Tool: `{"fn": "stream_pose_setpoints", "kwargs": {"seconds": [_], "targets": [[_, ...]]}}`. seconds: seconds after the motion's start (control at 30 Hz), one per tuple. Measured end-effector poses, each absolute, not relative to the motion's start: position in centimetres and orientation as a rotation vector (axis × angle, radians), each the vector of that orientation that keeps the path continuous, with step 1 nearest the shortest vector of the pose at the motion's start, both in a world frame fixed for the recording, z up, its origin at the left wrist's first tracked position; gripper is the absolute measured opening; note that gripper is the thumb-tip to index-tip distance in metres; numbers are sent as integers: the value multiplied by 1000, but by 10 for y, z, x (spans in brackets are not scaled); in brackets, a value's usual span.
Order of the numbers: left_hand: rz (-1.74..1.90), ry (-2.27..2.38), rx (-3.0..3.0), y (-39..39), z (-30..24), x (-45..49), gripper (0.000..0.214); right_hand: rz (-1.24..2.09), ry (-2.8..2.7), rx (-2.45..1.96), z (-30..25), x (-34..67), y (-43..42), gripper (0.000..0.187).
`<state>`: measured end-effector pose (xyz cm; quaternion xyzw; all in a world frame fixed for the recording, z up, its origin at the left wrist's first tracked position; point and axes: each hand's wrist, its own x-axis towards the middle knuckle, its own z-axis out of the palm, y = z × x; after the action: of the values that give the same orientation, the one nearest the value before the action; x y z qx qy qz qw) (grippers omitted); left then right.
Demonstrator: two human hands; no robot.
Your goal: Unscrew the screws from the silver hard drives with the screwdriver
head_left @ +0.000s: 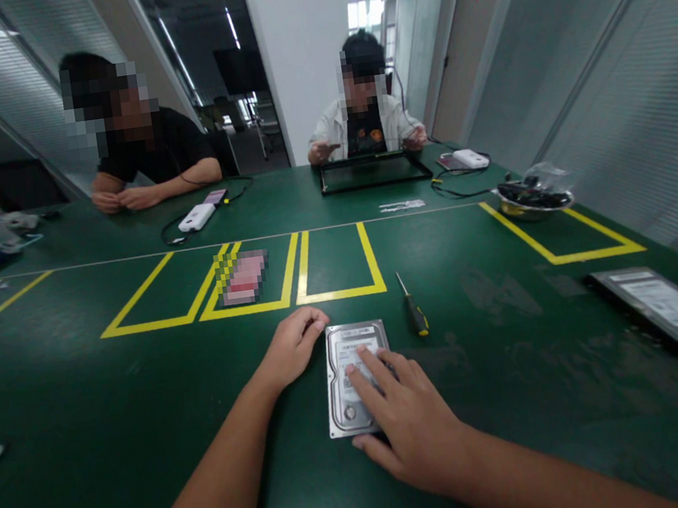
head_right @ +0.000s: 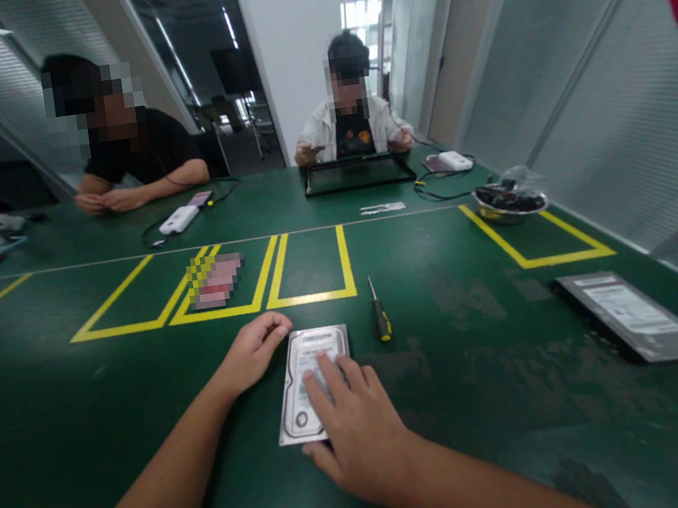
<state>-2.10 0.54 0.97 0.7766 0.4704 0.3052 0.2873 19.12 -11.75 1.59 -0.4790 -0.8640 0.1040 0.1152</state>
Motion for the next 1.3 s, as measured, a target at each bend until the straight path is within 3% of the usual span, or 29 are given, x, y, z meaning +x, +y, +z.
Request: {"fn": "stream_pose_setpoints", "kwargs": {"seconds": [1.3], "targets": [[768, 1238, 2092, 7, 10, -18, 17, 299, -2528, -1398, 17, 191, -118, 73]]}}
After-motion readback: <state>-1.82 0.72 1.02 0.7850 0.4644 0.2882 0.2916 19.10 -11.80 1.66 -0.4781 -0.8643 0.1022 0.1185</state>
